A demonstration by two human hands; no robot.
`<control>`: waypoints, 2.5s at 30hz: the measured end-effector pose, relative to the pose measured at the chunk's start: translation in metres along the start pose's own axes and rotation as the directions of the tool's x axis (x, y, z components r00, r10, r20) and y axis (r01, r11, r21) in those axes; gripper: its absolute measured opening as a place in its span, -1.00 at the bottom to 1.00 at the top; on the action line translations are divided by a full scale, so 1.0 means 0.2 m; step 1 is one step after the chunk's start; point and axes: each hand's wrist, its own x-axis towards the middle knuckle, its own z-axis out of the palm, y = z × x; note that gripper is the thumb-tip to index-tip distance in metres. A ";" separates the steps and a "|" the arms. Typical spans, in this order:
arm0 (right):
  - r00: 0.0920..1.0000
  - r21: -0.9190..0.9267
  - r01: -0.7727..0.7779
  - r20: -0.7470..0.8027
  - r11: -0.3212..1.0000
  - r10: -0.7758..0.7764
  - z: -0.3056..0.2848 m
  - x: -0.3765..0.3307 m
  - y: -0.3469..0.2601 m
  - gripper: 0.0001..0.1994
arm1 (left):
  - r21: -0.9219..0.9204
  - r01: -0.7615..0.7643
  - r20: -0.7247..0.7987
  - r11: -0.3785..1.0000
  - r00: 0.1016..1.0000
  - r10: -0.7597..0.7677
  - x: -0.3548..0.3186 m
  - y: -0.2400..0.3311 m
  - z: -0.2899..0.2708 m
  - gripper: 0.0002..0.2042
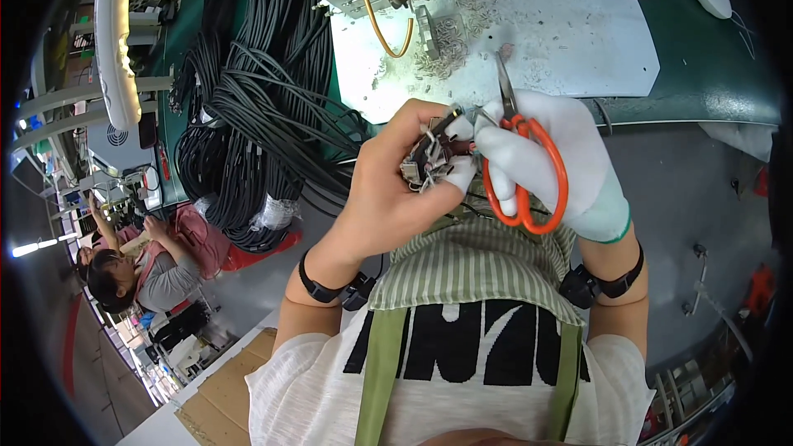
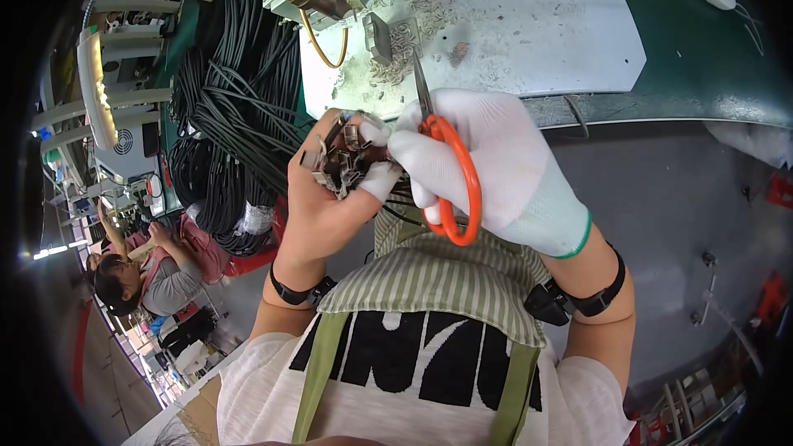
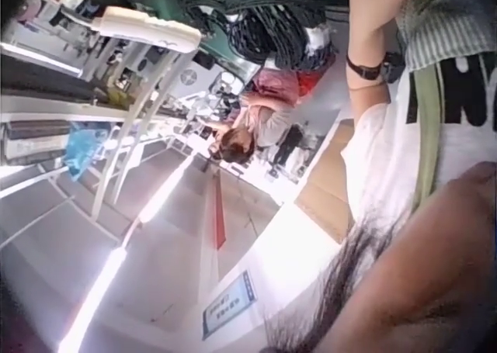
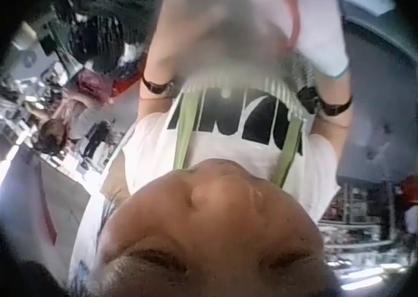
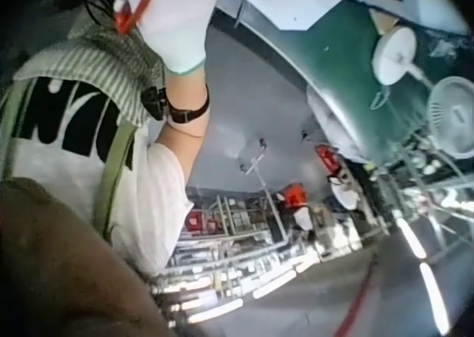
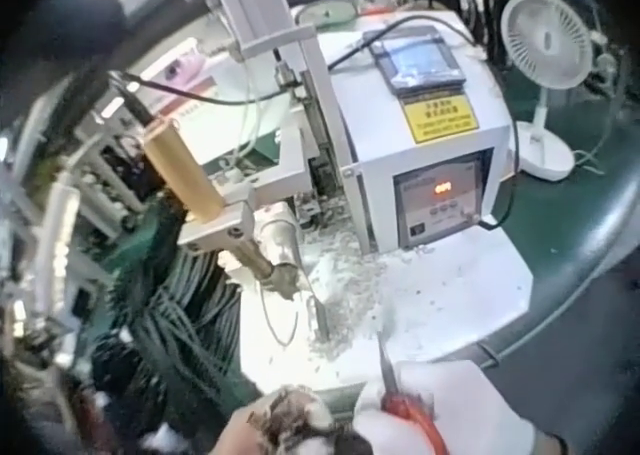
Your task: The person picks up a bundle of cables and uses shears to trim the ends of the wires. The person then places the wire ends into a machine and presses a foot pedal to process them, repeating this for each cable in the bundle.
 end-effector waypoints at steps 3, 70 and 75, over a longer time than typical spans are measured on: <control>0.994 0.088 -0.089 0.070 0.992 0.083 -0.01 0.02 0.01 -0.79 | 0.185 -0.153 -0.038 0.971 0.986 0.163 0.00 0.00 0.03 -0.71; 0.986 -0.266 0.145 -0.039 0.953 -0.161 -0.09 0.29 0.13 -0.75 | -0.582 0.284 -0.024 0.762 0.930 -0.366 0.31 -0.20 -0.26 -0.89; 0.969 -0.154 0.236 0.106 0.959 -0.221 -0.14 0.47 0.08 -0.74 | -0.485 0.357 0.075 0.798 0.926 -0.369 0.41 -0.16 -0.23 -0.85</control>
